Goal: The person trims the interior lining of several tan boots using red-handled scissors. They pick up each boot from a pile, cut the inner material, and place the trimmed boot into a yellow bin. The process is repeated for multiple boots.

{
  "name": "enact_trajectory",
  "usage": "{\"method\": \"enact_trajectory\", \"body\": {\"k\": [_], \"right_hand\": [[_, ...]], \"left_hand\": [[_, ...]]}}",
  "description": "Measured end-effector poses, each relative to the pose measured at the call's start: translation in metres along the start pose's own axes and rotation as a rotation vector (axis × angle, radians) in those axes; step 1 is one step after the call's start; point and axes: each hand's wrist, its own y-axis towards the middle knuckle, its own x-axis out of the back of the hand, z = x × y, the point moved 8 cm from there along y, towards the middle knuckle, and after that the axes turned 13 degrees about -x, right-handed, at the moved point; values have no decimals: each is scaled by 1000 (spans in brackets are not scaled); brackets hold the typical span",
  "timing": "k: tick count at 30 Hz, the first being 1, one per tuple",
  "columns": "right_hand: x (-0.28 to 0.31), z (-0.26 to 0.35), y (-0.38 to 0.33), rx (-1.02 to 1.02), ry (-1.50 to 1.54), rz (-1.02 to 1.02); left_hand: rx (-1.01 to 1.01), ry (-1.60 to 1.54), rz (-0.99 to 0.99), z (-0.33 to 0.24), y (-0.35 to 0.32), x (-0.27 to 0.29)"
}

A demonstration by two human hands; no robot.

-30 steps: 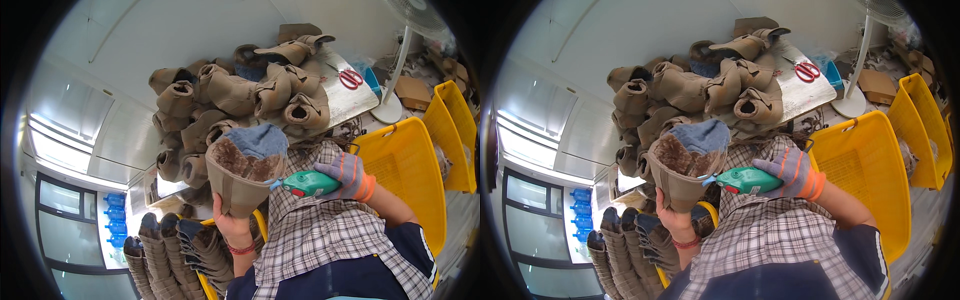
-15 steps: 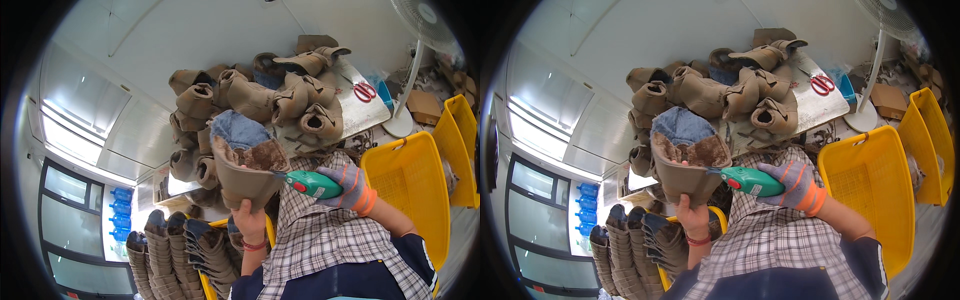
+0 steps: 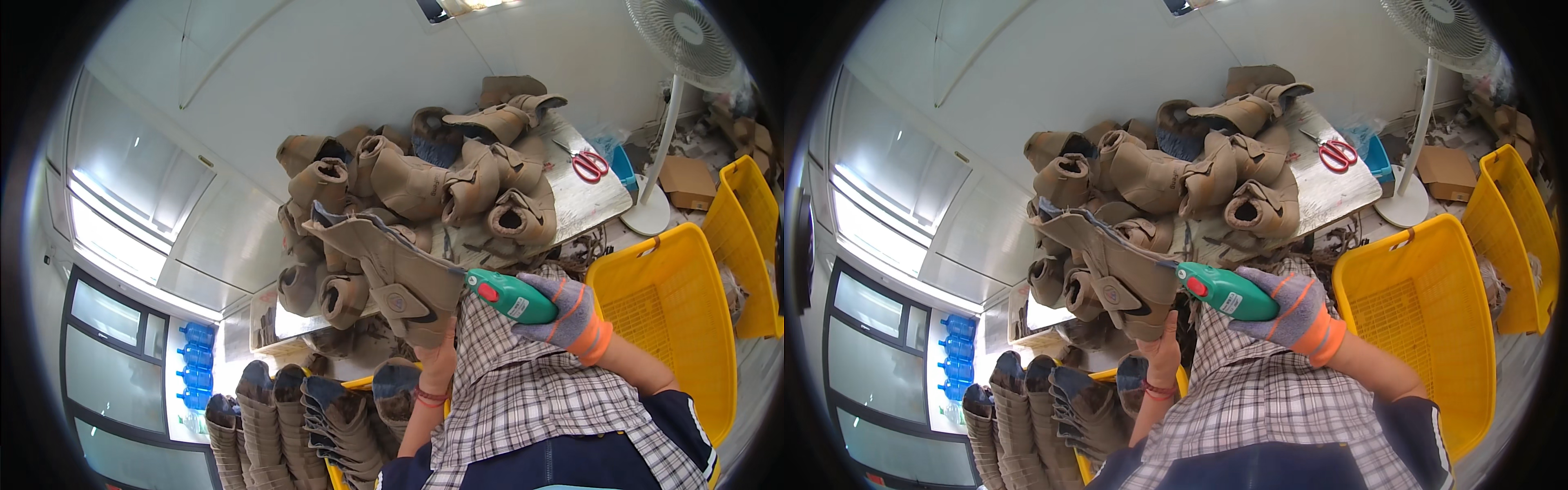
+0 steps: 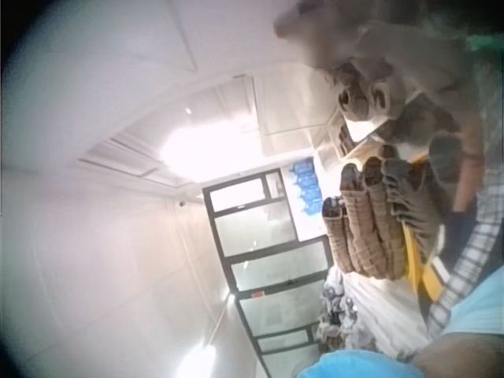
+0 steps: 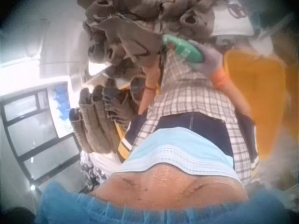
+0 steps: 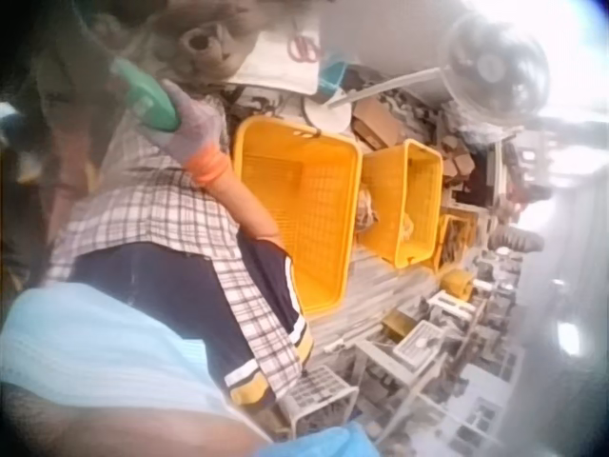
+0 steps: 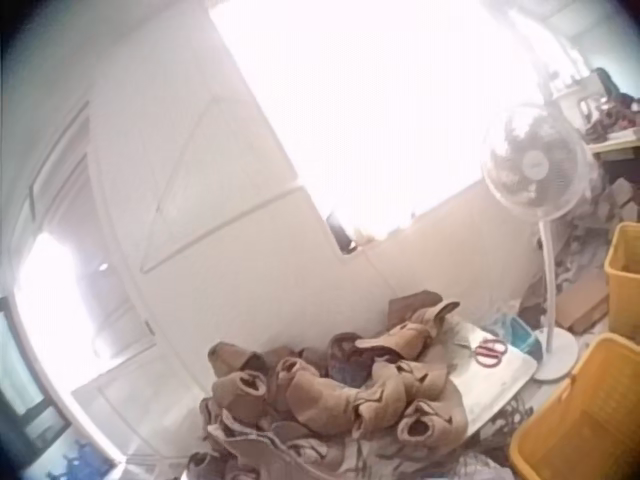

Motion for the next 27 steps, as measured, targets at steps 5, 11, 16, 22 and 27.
{"method": "enact_trajectory", "body": {"k": [5,11,16,22,27], "right_hand": [[2,-3,-1,-94,82,4],[4,-17,-3,-215,272,-6],[5,-26,-5,-313,353,-15],[12,-33,-1,-385,429,-33],[37,-48,0,-420,431,-157]], "left_hand": [[-142,206,204,3,-3,-20],[-269,354,377,2,-8,-44],[-299,392,496,10,-18,-50],[-349,419,530,4,-20,-60],[-136,197,419,6,-20,-37]]}}
